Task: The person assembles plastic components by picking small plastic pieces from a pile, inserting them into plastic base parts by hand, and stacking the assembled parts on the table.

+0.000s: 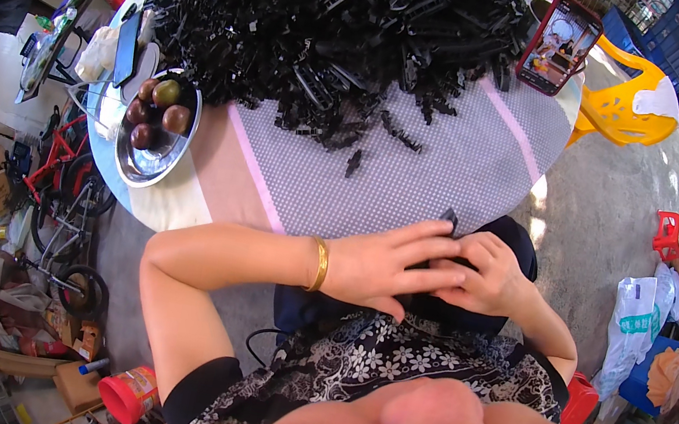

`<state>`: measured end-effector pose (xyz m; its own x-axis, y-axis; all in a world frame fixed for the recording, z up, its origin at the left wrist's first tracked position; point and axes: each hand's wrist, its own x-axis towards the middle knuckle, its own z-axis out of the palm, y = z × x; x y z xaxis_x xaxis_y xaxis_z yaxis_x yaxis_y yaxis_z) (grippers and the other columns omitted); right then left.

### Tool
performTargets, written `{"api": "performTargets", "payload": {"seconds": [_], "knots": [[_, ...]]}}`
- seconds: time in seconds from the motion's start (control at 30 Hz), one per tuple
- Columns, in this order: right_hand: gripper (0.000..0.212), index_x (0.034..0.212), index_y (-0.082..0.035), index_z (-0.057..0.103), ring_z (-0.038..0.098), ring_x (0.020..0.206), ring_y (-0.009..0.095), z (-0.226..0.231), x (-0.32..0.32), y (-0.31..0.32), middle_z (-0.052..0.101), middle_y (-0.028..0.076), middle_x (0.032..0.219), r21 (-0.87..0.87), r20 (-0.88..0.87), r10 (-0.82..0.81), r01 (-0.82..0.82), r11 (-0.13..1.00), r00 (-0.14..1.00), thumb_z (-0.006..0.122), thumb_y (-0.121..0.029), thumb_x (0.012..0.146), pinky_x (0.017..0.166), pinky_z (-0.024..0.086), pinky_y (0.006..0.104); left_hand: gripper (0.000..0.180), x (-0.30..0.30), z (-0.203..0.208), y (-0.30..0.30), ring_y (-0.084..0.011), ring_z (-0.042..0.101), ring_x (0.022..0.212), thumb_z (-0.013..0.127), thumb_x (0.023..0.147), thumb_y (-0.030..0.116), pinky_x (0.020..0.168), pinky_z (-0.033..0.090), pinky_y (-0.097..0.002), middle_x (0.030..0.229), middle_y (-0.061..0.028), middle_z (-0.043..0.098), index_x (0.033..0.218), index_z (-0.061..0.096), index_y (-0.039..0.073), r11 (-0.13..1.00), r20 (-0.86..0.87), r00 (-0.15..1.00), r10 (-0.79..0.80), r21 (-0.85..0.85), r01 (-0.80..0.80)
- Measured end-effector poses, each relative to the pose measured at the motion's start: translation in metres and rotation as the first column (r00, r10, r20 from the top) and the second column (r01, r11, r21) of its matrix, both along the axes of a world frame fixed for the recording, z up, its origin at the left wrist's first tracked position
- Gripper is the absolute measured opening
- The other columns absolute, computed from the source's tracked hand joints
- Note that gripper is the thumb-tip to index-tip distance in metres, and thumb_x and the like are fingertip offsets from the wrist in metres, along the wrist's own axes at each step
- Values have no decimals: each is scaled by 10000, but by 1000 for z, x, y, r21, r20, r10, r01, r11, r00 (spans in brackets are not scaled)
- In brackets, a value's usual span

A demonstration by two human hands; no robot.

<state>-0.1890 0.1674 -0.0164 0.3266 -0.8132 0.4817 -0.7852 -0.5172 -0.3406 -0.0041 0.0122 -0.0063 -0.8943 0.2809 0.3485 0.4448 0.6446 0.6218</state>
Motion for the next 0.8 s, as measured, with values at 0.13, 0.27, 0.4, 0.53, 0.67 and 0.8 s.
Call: {"api": "performTargets", "payload": {"seconds": [0.13,0.27,0.4,0.53,0.67,0.8], "knots": [[180,721,-79,587,561,639,212,3,-1,1,530,44,722,88,72,126,-132,987,989,735,-138,639,568,449,315,450,-2,-2,6,-346,466,1110,537,799,94,884,480,-386,1193,-189,440,1237,443,49,936,-278,917,-287,-285,206],[115,732,-61,617,567,584,195,16,-3,-9,552,43,651,222,198,187,-230,947,962,714,-82,674,524,443,295,342,-1,-5,5,-263,560,894,569,777,103,787,489,-333,913,-114,522,1102,526,6,928,-332,894,-302,-316,197],[97,896,-26,656,609,645,169,54,2,-24,622,62,749,207,538,-52,-72,976,841,609,-15,812,571,465,248,283,-2,9,-22,-262,603,779,627,745,130,709,504,-353,854,-113,581,992,590,-2,984,-531,847,-8,-154,-87],[207,1033,0,604,539,674,84,105,52,-71,587,39,798,118,993,-87,-500,858,84,457,-117,947,596,456,238,292,-11,5,-64,-279,624,751,705,680,62,663,515,-371,868,-113,634,953,623,-1,854,-625,640,447,85,-514],[281,949,-13,595,541,615,100,163,122,-103,565,40,714,57,975,-191,-709,703,-111,493,-275,939,556,445,247,212,-10,20,-50,-195,629,768,644,750,-60,711,490,-291,829,-96,651,954,627,-9,504,-225,451,863,353,-788],[373,759,10,544,451,533,131,183,146,-107,498,60,563,53,991,-124,-701,711,-51,464,-292,963,505,388,328,221,-1,19,-69,-192,626,803,604,770,-74,755,484,-284,864,-94,656,984,617,-16,614,-340,527,779,242,-751]]}}
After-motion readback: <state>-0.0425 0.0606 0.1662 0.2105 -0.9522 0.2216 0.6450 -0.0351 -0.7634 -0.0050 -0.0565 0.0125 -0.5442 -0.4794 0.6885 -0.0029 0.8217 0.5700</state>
